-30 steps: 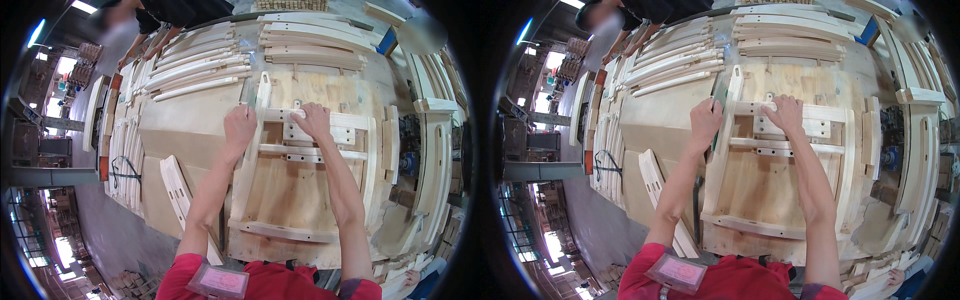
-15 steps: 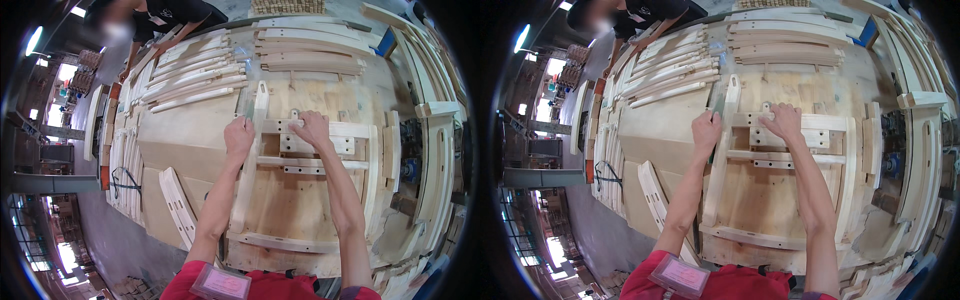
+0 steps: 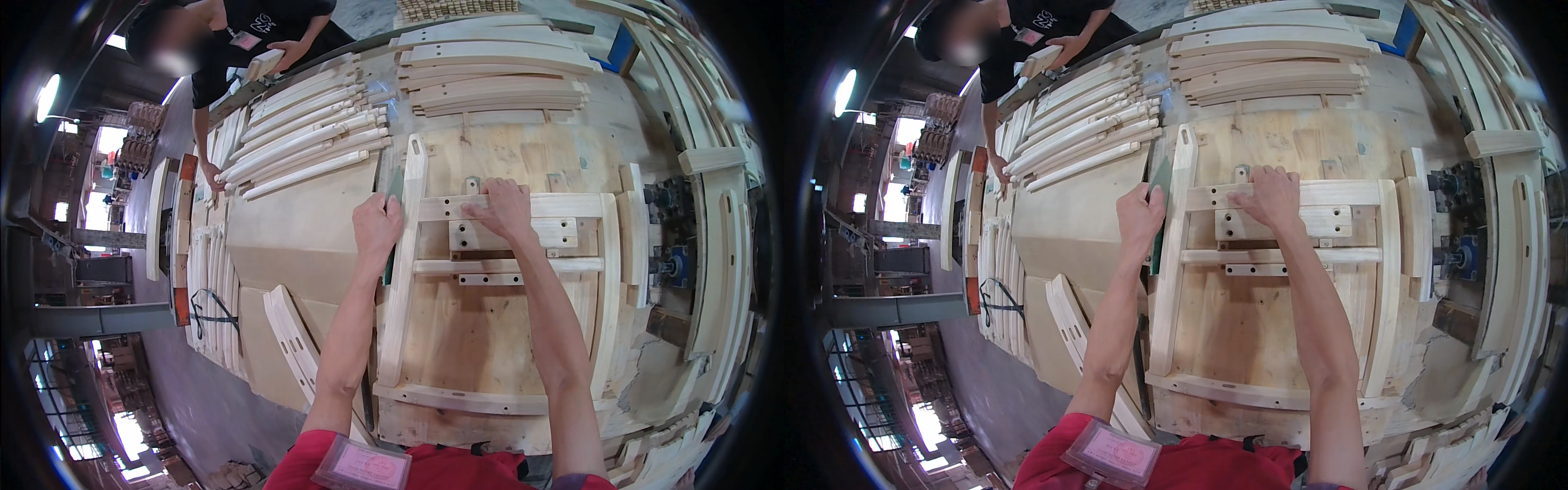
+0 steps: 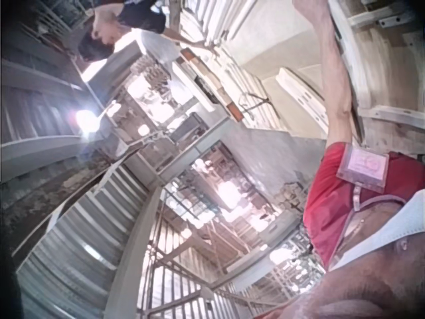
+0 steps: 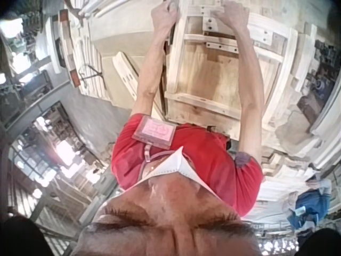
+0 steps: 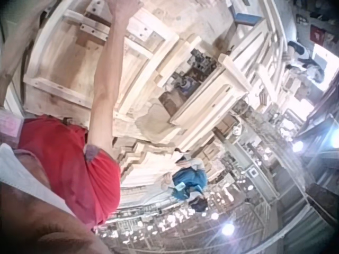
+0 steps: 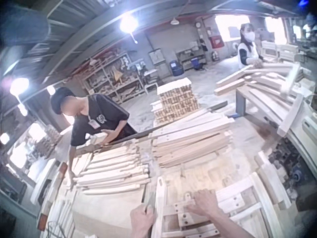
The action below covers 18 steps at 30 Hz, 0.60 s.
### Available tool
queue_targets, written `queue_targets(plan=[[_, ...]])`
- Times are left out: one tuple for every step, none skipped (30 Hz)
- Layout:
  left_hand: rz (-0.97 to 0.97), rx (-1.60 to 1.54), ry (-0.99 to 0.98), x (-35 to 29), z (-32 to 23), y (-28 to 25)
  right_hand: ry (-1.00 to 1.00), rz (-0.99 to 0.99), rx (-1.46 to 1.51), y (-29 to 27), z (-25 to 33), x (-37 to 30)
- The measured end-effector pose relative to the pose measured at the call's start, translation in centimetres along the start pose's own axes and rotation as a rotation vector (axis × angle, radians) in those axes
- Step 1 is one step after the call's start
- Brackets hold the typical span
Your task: The person assembles wooden furniture frames by aligning slats and dowels on a workbench and tapping them into place with a rubber mallet. The person repeatedly picks up components, positions them, and secures them before stacking completed frames.
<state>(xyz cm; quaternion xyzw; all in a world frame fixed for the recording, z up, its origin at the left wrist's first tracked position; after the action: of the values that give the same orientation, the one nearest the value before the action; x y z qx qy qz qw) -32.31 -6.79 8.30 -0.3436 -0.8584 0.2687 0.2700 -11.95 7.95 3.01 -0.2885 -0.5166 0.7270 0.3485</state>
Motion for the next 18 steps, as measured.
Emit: queue_targets(plan=[[0.005, 0.004, 0.002, 0.0, 0.0, -0.03, 0.004, 0.005, 0.002, -0.05, 0.05, -0.04], [0.01, 0.01, 0.004, -0.02, 0.08, -0.12, 0.006, 0.01, 0.005, -0.07, 0.18, -0.09], [0.015, 0.011, -0.006, -0.04, 0.22, -0.27, 0.009, 0.029, -0.003, -0.02, 0.35, -0.11], [0.02, 0.012, -0.016, -0.04, 0.36, -0.44, 0.011, 0.048, -0.011, 0.04, 0.59, -0.12], [0.029, 0.009, -0.024, 0.05, 0.18, -0.33, 0.02, 0.065, -0.022, 0.14, 0.46, -0.13], [0.036, -0.004, -0.026, 0.09, -0.05, -0.13, 0.027, 0.057, -0.019, 0.15, 0.35, -0.15], [0.043, -0.017, -0.028, 0.1, -0.31, 0.11, 0.035, 0.049, -0.016, 0.16, 0.24, -0.19], [0.044, -0.022, -0.034, -0.03, -0.16, 0.09, 0.035, 0.042, -0.009, 0.21, 0.35, -0.22], [0.04, -0.004, -0.019, -0.07, -0.06, -0.03, 0.032, 0.044, -0.008, 0.27, 0.43, -0.29], [0.037, 0.015, -0.005, -0.08, 0.07, -0.18, 0.03, 0.046, -0.007, 0.33, 0.51, -0.38], [0.039, 0.029, 0.012, 0.01, -0.06, -0.11, 0.034, 0.048, -0.01, 0.39, 0.37, -0.45], [0.047, 0.016, 0.001, 0.04, -0.07, -0.04, 0.039, 0.043, -0.003, 0.43, 0.29, -0.5], [0.054, 0.003, -0.01, 0.04, -0.05, -0.03, 0.044, 0.038, 0.004, 0.48, 0.25, -0.54], [0.06, -0.007, -0.021, 0.03, 0.05, -0.17, 0.046, 0.034, 0.013, 0.41, 0.43, -0.58], [0.063, 0.009, 0.005, 0.22, 0.05, -0.34, 0.043, 0.035, 0.008, 0.31, 0.6, -0.43], [0.067, 0.026, 0.032, 0.53, 0.09, -0.56, 0.04, 0.036, 0.004, 0.19, 0.77, -0.16], [0.063, 0.027, 0.053, 0.58, 0.13, -0.38, 0.034, 0.035, -0.018, 0.1, 0.55, 0.06], [0.05, 0.017, 0.052, 0.46, 0.26, -0.33, 0.024, 0.012, -0.023, 0.02, 0.54, 0.08]])
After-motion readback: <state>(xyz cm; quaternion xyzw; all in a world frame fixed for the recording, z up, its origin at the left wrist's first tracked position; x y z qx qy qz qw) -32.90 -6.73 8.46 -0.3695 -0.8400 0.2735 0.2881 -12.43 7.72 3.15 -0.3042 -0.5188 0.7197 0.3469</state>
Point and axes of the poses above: each hand's wrist, its own x-axis towards the middle knuckle, its own y-axis out of the palm, z = x × y, the point moved 4 cm from there along x, towards the middle knuckle, and after that the axes turned 12 degrees about -x, right-handed, at the moved point
